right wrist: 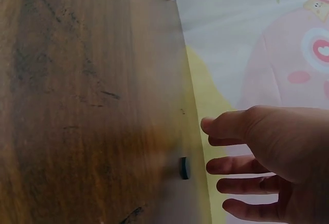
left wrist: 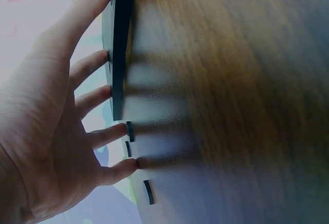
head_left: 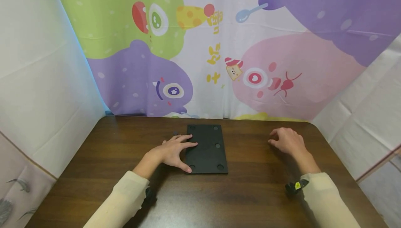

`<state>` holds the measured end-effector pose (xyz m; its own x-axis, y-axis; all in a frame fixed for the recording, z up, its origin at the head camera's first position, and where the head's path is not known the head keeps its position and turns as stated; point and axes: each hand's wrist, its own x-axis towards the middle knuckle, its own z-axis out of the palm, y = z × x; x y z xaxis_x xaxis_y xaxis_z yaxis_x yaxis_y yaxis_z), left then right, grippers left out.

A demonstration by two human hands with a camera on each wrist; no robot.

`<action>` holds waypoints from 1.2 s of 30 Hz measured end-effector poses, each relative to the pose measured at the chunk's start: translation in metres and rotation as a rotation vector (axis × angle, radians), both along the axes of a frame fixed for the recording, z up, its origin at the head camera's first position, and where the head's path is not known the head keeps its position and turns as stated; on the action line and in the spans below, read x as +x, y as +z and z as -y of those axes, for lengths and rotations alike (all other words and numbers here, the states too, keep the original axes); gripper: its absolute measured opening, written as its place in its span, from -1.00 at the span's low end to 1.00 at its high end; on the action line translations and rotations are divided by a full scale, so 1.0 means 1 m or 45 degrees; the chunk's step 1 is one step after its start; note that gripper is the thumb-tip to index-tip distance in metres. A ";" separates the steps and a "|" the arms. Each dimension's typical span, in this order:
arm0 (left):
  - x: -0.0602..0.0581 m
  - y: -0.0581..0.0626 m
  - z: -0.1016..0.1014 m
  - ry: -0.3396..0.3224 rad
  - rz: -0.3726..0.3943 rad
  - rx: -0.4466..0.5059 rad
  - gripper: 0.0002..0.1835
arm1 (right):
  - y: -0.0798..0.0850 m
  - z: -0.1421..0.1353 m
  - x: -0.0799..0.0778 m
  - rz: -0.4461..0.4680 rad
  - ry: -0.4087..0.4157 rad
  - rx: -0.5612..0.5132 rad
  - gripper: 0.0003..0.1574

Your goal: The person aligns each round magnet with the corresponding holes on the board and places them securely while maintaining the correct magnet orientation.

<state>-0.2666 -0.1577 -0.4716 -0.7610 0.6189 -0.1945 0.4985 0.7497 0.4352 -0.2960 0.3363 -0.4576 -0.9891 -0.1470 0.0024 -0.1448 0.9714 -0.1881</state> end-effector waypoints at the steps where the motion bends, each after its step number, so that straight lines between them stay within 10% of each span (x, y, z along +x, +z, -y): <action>1: 0.002 0.003 -0.001 0.005 0.013 0.003 0.19 | -0.003 -0.002 -0.002 0.007 0.002 -0.001 -0.54; 12: -0.027 -0.046 0.011 0.016 -0.044 0.007 0.30 | 0.001 0.006 0.012 0.068 -0.045 0.037 -0.57; 28: -0.024 -0.043 0.011 0.017 -0.052 0.021 0.28 | 0.000 0.004 0.016 0.101 -0.029 0.043 -0.64; 36: -0.001 -0.002 0.001 0.010 0.004 0.001 0.21 | 0.001 0.003 0.017 0.107 -0.024 0.045 -0.66</action>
<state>-0.2675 -0.1583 -0.4732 -0.7654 0.6129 -0.1965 0.4910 0.7534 0.4374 -0.2791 0.3332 -0.4570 -0.9883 -0.1265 -0.0857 -0.1112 0.9801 -0.1644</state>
